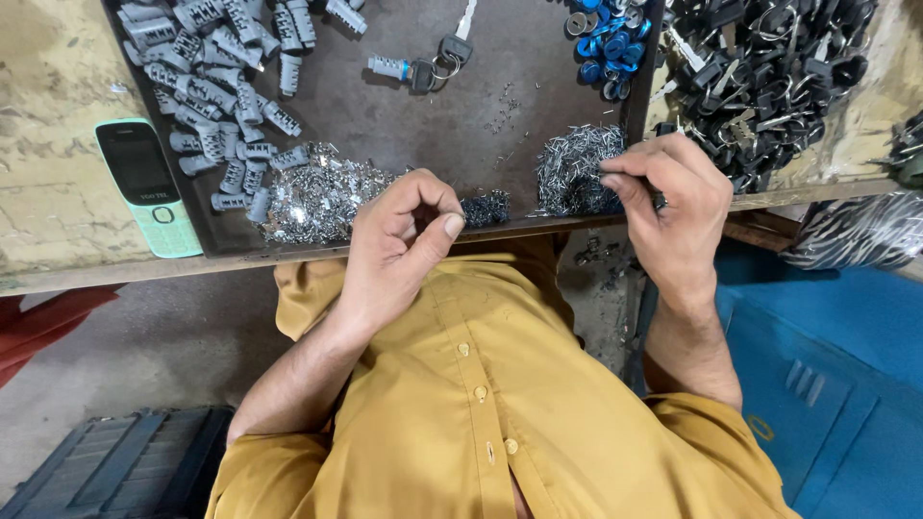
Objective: The person picks small grey key-head components and blue caps from a tray on the workbench and presses them together by hand, setting each assembled piece aside and repeating the fit with many parts.
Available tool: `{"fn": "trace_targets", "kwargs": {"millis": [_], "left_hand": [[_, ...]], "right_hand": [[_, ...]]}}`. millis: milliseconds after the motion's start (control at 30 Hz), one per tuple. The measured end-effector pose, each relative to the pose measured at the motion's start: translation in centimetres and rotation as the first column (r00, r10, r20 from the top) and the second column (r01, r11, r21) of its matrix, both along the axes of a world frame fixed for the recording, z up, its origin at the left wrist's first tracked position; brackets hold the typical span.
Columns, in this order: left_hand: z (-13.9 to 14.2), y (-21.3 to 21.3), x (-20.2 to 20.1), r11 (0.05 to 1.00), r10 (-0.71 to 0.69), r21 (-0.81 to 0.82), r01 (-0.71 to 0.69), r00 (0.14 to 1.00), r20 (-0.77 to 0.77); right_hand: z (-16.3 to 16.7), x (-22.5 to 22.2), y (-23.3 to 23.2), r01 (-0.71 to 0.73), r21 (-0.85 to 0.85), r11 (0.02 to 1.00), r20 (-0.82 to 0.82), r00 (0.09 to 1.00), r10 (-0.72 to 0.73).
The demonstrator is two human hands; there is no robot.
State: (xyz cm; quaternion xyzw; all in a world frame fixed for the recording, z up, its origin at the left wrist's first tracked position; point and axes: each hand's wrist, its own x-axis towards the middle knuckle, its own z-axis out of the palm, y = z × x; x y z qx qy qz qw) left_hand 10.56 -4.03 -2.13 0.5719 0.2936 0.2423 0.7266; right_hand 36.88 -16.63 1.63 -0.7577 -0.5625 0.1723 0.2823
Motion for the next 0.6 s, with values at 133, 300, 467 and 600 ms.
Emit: {"fn": "trace_targets", "kwargs": {"millis": [133, 300, 467, 600], "left_hand": [[0.4, 0.1, 0.1, 1.0, -0.008, 0.02, 0.008, 1.0, 0.01], [1.0, -0.6, 0.6, 0.996, -0.045, 0.08, 0.044, 0.999, 0.005], [1.5, -1.7, 1.4, 0.755, 0.07, -0.654, 0.054, 0.984, 0.161], [1.8, -1.7, 0.5, 0.727, 0.154, -0.684, 0.054, 0.958, 0.24]], "right_hand": [[-0.5, -0.1, 0.2, 0.053, 0.025, 0.998, 0.011, 0.999, -0.054], [-0.3, -2.6, 0.4, 0.071, 0.098, 0.993, -0.072, 0.995, -0.064], [-0.2, -9.0, 1.4, -0.052, 0.245, 0.968, -0.387, 0.91, 0.147], [-0.6, -11.1, 3.0, -0.054, 0.337, 0.94, -0.212, 0.968, 0.131]]}}
